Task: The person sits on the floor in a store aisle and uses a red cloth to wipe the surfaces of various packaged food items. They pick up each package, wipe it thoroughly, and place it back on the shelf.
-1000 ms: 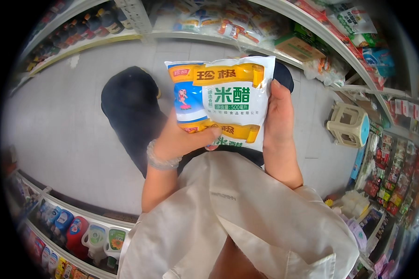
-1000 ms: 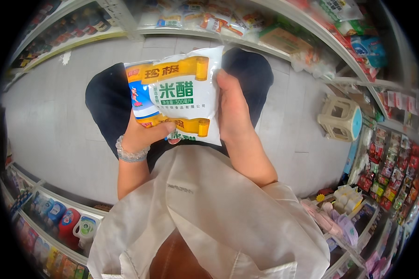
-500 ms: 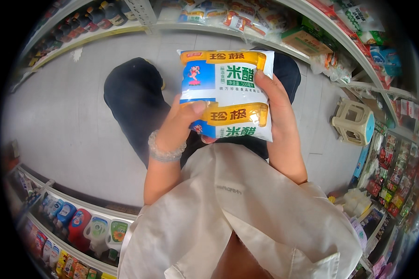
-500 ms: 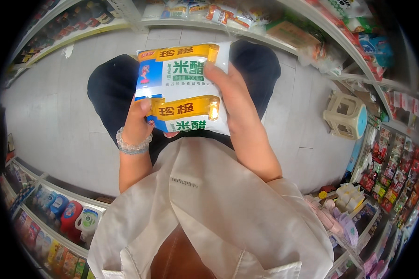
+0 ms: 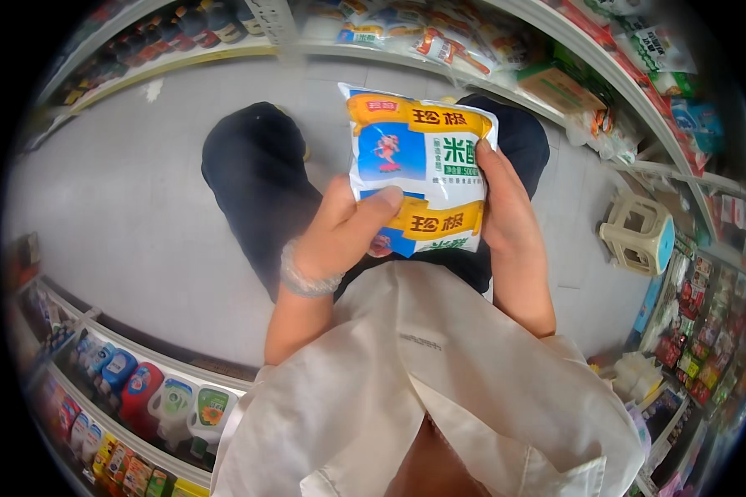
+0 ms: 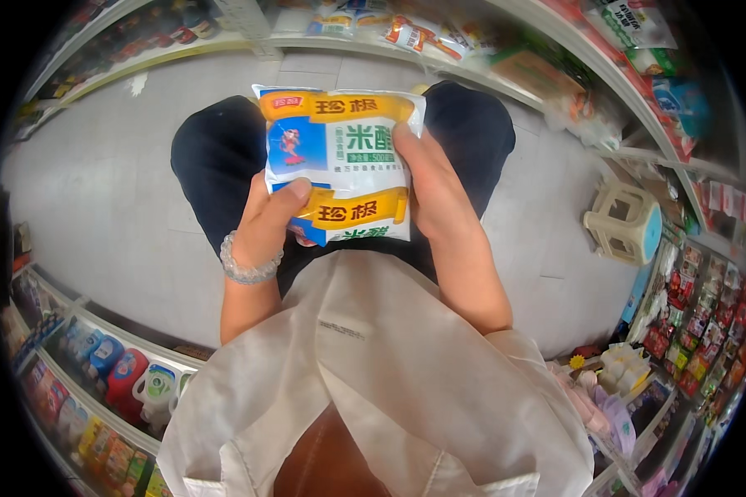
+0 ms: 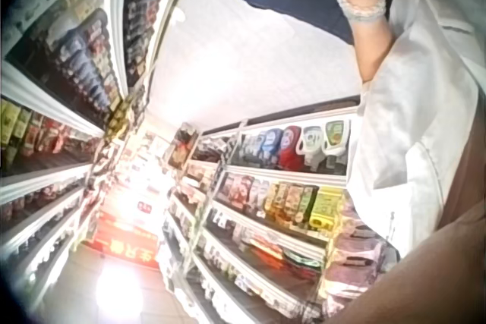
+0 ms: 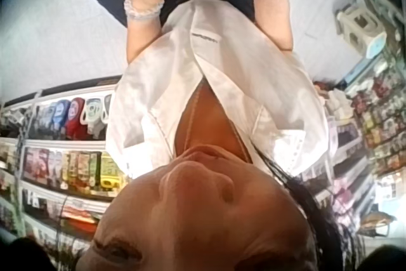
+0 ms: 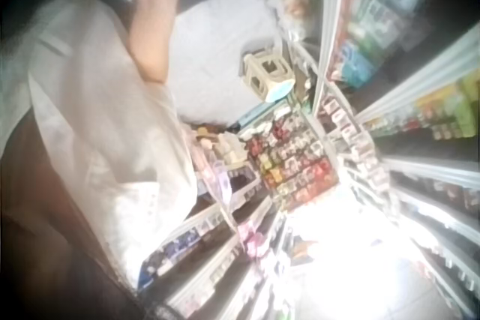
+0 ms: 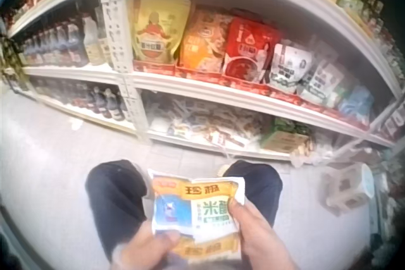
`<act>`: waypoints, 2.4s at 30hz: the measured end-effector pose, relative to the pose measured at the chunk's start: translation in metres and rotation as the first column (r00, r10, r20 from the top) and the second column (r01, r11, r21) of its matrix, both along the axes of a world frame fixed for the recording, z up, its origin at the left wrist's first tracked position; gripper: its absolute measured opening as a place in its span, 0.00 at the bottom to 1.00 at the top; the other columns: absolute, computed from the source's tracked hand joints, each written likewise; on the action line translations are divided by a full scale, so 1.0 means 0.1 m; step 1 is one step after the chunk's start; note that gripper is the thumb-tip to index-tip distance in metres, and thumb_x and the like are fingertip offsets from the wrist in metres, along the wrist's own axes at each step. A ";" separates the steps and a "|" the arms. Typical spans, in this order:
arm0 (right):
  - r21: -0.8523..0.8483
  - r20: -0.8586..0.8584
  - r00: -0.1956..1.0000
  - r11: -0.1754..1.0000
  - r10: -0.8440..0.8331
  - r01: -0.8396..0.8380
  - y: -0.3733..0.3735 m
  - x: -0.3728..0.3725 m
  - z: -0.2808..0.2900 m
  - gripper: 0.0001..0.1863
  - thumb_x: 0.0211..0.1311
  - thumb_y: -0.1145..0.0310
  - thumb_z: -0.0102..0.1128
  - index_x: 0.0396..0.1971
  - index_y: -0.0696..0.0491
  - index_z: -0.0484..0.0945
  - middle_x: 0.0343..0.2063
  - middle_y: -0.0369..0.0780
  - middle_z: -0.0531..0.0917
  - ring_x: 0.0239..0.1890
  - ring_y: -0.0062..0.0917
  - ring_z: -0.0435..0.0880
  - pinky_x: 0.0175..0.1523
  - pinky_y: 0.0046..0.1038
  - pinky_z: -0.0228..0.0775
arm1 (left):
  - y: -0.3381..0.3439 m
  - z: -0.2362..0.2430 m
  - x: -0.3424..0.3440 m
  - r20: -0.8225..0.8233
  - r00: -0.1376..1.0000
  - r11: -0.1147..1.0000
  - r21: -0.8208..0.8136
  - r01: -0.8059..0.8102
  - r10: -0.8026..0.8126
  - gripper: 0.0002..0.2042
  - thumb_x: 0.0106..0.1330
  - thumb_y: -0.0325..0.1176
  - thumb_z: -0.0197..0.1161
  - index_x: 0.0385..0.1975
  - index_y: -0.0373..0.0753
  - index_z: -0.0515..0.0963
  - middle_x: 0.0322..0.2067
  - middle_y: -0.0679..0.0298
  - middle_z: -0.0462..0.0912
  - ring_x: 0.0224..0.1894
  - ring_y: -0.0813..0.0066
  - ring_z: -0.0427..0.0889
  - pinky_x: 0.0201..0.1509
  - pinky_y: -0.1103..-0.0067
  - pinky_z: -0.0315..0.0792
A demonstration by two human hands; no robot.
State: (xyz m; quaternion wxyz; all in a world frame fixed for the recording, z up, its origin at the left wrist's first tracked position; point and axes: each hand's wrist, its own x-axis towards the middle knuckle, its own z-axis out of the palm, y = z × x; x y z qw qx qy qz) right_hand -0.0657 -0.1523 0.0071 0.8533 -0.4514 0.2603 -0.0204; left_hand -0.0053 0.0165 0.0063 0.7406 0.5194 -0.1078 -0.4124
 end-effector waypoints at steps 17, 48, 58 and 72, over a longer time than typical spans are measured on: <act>0.845 0.507 0.846 0.292 -0.167 -0.449 -0.05 0.10 -0.41 0.22 0.58 0.59 0.40 0.48 0.57 0.65 0.14 0.32 0.69 0.11 0.16 0.66 0.30 0.18 0.57 | -0.01 0.09 0.04 0.349 0.846 0.910 -0.249 -0.331 0.403 0.12 0.48 0.20 0.59 0.12 0.39 0.62 0.17 0.72 0.67 0.21 0.88 0.61 0.26 0.89 0.57; -0.015 0.315 0.946 0.997 0.077 -0.076 0.17 0.10 -0.19 0.10 0.53 0.64 0.45 0.28 0.56 0.70 0.18 0.35 0.69 0.21 0.21 0.67 0.28 0.22 0.60 | -0.33 0.22 -0.17 0.748 0.663 0.980 0.097 -0.171 0.042 0.06 0.42 0.21 0.65 0.20 0.32 0.75 0.15 0.67 0.71 0.17 0.85 0.65 0.20 0.88 0.59; 0.229 0.253 0.967 0.972 -0.016 -0.044 0.24 0.16 -0.26 0.11 0.55 0.64 0.50 0.31 0.57 0.70 0.27 0.36 0.74 0.27 0.19 0.73 0.30 0.19 0.67 | -0.26 0.17 -0.13 0.516 0.857 0.959 0.242 -0.144 -0.001 0.07 0.46 0.28 0.65 0.20 0.33 0.74 0.15 0.65 0.73 0.16 0.84 0.68 0.20 0.87 0.61; 0.323 0.292 0.949 0.946 -0.123 0.023 0.12 0.13 -0.30 0.18 0.57 0.59 0.44 0.41 0.56 0.69 0.27 0.35 0.72 0.27 0.20 0.69 0.36 0.21 0.64 | -0.48 0.27 -0.11 0.981 0.190 0.997 -0.035 -0.063 0.046 0.12 0.45 0.21 0.54 0.33 0.36 0.71 0.21 0.61 0.72 0.23 0.65 0.69 0.28 0.77 0.64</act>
